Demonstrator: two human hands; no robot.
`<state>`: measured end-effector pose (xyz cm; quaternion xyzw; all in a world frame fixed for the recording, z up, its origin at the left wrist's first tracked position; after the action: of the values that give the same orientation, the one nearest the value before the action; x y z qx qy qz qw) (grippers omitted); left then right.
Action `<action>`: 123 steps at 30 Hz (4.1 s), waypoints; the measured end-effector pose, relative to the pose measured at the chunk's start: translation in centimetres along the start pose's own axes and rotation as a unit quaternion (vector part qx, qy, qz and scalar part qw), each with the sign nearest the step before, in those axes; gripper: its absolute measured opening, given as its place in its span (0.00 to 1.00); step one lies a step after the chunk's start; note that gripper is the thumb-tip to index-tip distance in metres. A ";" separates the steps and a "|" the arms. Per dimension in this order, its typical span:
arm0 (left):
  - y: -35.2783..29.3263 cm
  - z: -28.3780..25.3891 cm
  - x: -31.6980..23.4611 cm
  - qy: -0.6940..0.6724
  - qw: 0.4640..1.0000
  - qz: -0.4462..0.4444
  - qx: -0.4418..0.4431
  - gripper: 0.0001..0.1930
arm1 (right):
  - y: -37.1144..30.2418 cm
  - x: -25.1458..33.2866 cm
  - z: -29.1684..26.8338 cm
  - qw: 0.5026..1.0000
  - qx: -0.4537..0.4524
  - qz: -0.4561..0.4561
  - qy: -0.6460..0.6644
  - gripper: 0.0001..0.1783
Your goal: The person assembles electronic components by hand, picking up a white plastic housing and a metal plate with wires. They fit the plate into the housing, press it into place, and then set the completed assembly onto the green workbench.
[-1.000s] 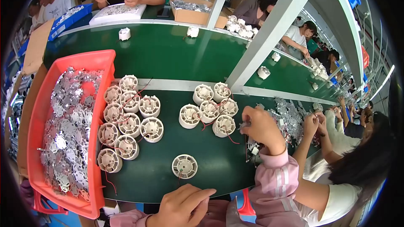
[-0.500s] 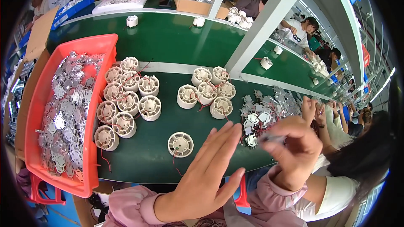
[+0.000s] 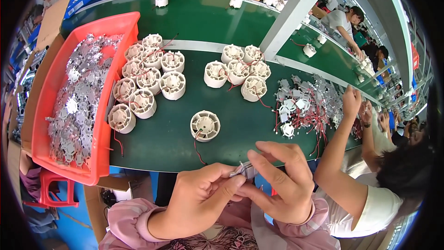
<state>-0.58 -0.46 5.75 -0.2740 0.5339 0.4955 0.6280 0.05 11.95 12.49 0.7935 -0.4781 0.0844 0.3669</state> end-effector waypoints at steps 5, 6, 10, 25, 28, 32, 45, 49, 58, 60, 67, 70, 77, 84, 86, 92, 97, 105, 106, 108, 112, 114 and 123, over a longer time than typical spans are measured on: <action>-0.9 -0.7 0.9 -0.002 0.998 -0.045 -0.051 0.08 | -1.6 -0.3 1.2 0.999 0.010 0.021 -0.022 0.27; -1.0 -0.7 1.1 -0.011 0.998 -0.053 -0.045 0.08 | -1.7 -0.5 1.5 0.999 0.023 0.031 -0.010 0.26; -1.2 -1.0 1.5 -0.017 0.997 -0.069 -0.028 0.08 | -1.4 -1.5 1.9 0.995 0.054 0.053 0.065 0.26; 2.5 -7.4 0.8 0.488 0.857 0.123 -0.109 0.08 | 5.2 -4.2 6.4 0.973 0.203 -0.059 0.090 0.27; 2.1 -8.0 2.0 0.392 0.902 0.144 -0.107 0.07 | 5.4 -4.6 7.4 0.967 0.227 -0.057 0.100 0.27; 1.9 -8.8 1.8 0.505 0.842 0.169 -0.088 0.09 | 4.7 -4.4 7.6 0.962 0.255 -0.041 0.088 0.28; 2.8 -8.9 1.4 0.511 0.842 0.174 0.016 0.18 | 7.6 -3.9 8.1 0.956 0.293 0.004 -0.001 0.26; 3.0 -8.8 0.1 0.415 0.902 0.121 -0.013 0.24 | 7.4 -4.3 8.5 0.943 0.332 0.018 0.005 0.26; 3.3 -8.2 2.1 0.438 0.881 0.170 0.056 0.36 | 7.5 -4.0 8.6 0.928 0.372 0.036 -0.011 0.26; 3.3 -8.2 1.9 0.438 0.880 0.164 0.079 0.37 | 7.3 -3.9 8.7 0.931 0.363 0.043 -0.009 0.26; 3.5 -7.1 2.6 0.439 0.881 0.174 0.033 0.32 | 7.0 -3.5 8.3 0.933 0.347 0.091 -0.005 0.25; 3.8 -7.1 2.7 0.439 0.877 0.193 0.034 0.31 | 7.0 -3.7 8.5 0.929 0.342 0.138 -0.011 0.24; 3.9 -7.0 2.0 0.454 0.860 0.233 0.023 0.31 | 5.3 -6.1 7.6 0.935 0.306 0.152 0.092 0.25; 2.8 -6.7 1.2 0.431 0.872 0.230 0.004 0.25 | 2.2 -8.1 9.1 0.790 0.337 0.344 0.380 0.22; 2.5 -7.2 1.1 0.412 0.880 0.236 -0.027 0.23 | 2.0 -8.3 9.8 0.767 0.325 0.405 0.377 0.22; 2.6 -7.0 1.9 0.418 0.879 0.228 -0.012 0.28 | 1.9 -8.6 11.0 0.764 0.310 0.442 0.353 0.24; 2.6 -6.9 2.3 0.421 0.879 0.225 -0.015 0.28 | 2.1 -7.1 10.9 0.782 0.286 0.477 0.282 0.25; 2.6 -6.9 2.4 0.423 0.878 0.223 -0.010 0.28 | 0.6 -8.7 10.7 0.686 0.317 0.558 0.343 0.22; 2.5 -6.9 2.4 0.423 0.878 0.224 -0.007 0.28 | 0.6 -8.3 10.7 0.662 0.317 0.571 0.368 0.22; 2.2 -7.0 2.5 0.426 0.878 0.216 -0.008 0.29 | 1.3 -7.2 10.3 0.639 0.310 0.598 0.372 0.17; 1.9 -6.9 2.8 0.423 0.884 0.201 -0.002 0.30 | 1.3 -6.7 10.2 0.592 0.285 0.649 0.383 0.09; 1.7 -6.8 3.0 0.408 0.893 0.191 0.009 0.31 | 0.8 -7.1 10.5 0.591 0.277 0.648 0.392 0.12; 2.8 -9.6 2.9 0.294 0.946 0.137 0.025 0.17 | 1.0 -7.7 11.4 0.652 0.344 0.554 0.388 0.30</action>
<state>-7.19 -6.89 0.88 -0.3159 0.7393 0.4605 0.3763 -7.31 9.49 1.14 0.3458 -0.5799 0.7302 0.1050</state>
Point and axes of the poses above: each hand's wrist, its own y-axis towards the middle knuckle, its own z-axis out of the palm, x = y × z, the point moved 6 cm from there along y, towards the middle knuckle, and after that the axes turned 11 degrees about z, right-handed, at the moved point
